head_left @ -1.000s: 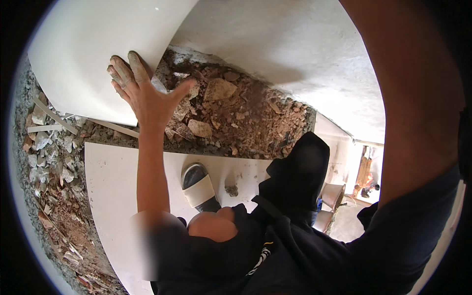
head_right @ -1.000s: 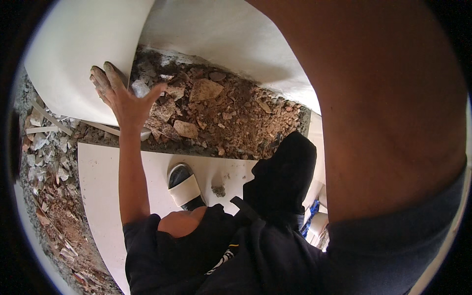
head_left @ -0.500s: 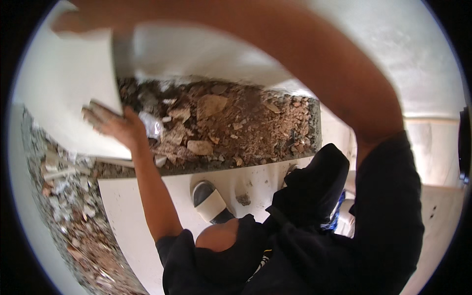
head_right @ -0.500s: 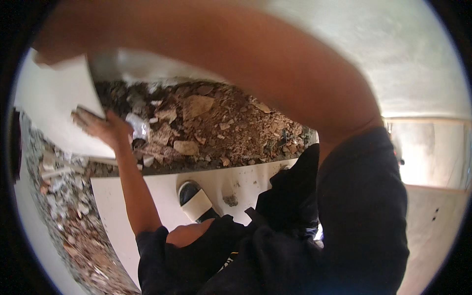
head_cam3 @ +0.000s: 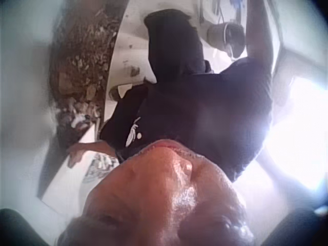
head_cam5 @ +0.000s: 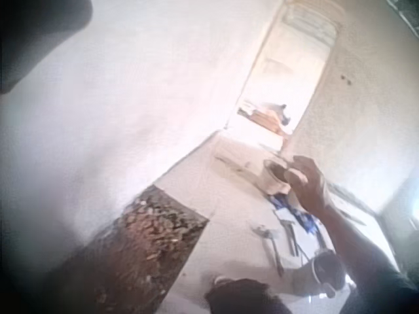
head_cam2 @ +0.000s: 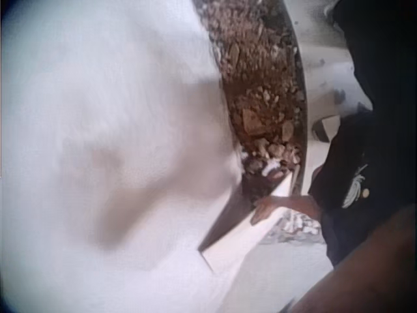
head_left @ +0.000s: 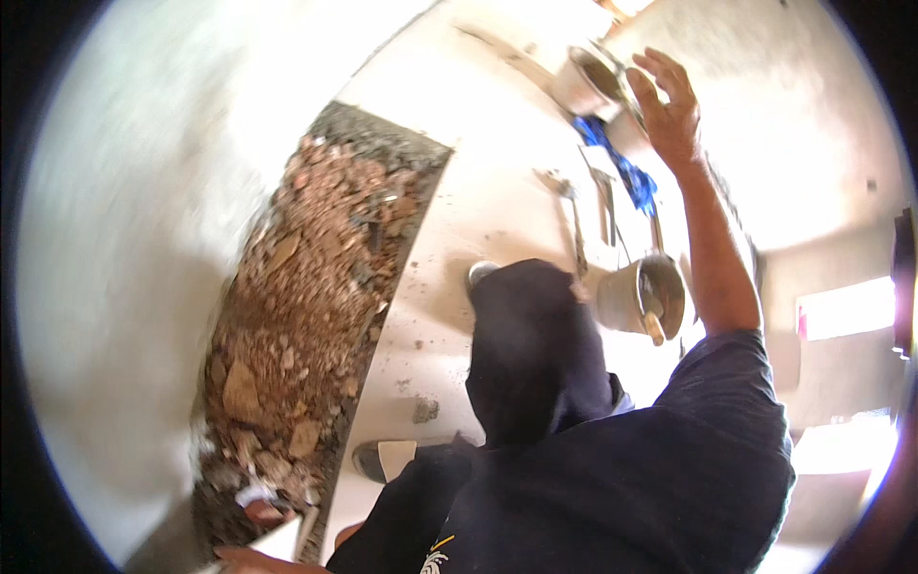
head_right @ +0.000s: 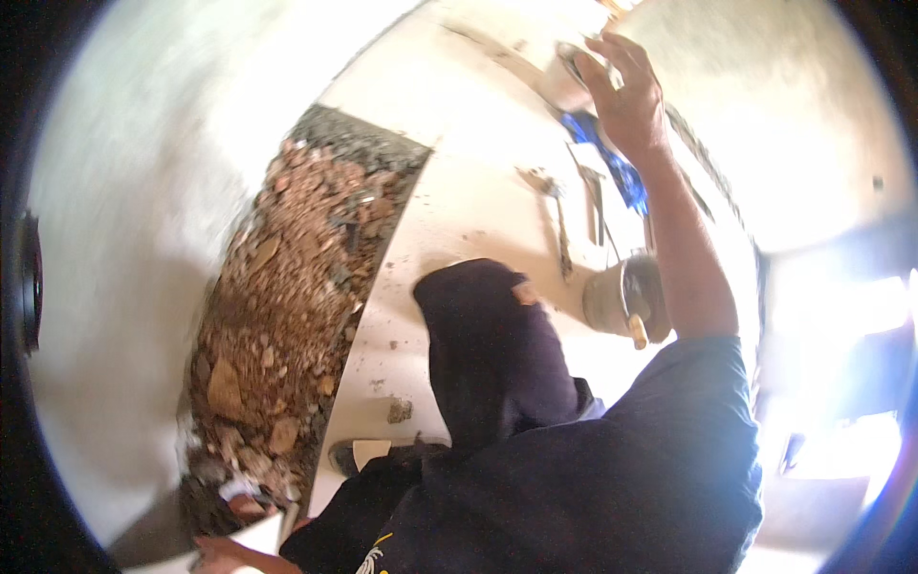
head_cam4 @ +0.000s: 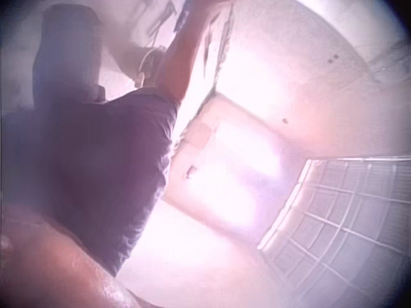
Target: The person removes loose debris from a floor area, positions and adjusts large white floor tiles, measures the floor and tiles with a tape measure, and uses a tile cutter to trim a tile to fit the space.
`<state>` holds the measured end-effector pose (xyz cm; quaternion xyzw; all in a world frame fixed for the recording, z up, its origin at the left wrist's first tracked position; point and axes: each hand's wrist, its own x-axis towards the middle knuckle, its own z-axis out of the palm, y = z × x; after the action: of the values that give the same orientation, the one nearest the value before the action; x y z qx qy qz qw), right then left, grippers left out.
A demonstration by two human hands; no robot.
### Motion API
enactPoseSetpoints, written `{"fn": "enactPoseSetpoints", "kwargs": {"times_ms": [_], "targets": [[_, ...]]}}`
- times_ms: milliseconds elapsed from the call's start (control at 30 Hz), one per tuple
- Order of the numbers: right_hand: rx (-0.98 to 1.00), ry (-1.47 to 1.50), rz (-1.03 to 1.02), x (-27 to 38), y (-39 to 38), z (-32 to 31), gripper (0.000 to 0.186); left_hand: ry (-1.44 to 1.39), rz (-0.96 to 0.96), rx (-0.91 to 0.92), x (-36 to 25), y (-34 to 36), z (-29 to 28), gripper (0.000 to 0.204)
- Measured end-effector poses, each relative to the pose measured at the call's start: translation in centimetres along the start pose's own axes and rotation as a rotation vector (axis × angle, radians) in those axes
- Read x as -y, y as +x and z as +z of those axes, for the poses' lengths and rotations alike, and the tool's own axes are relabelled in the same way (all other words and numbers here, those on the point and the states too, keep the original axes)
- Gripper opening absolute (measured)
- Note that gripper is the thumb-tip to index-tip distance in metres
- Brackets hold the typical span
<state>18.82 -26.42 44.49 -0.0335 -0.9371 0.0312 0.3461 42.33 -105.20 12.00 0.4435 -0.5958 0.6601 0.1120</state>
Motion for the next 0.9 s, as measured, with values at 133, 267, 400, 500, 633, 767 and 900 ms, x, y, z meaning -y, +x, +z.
{"fn": "enactPoseSetpoints", "kwargs": {"times_ms": [133, 267, 400, 500, 633, 767, 900], "targets": [[-0.032, 0.116, 0.466, -11.7, -9.7, 1.0, 0.039, -1.501, -0.275, 0.279, 0.0, 0.7, -1.8, 0.096], [0.234, 0.022, 0.786, -21.1, -22.2, 9.0, 0.031, -0.904, -0.022, 0.184, 1.4, 1.4, -3.3, 0.066], [0.513, -0.189, 0.861, -32.3, -33.4, 15.6, 0.039, -0.955, -0.021, 0.19, 3.1, 1.9, -3.7, 0.072], [0.877, -0.294, 1.117, -41.2, -38.3, 18.0, 0.047, -0.734, -0.054, 0.434, 5.9, 1.8, -4.8, 0.083], [0.759, -0.651, 1.18, -48.9, -41.9, 19.5, 0.066, -0.789, 0.009, 0.418, 11.3, 2.0, -10.6, 0.077], [0.821, -0.347, 1.158, -51.0, -42.1, 21.2, 0.059, -0.734, 0.056, 0.528, 14.2, 3.2, -17.7, 0.077], [0.877, -0.412, 1.227, -51.6, -40.2, 22.1, 0.053, -0.752, 0.185, 0.495, 14.1, 4.9, -22.1, 0.075]]}}
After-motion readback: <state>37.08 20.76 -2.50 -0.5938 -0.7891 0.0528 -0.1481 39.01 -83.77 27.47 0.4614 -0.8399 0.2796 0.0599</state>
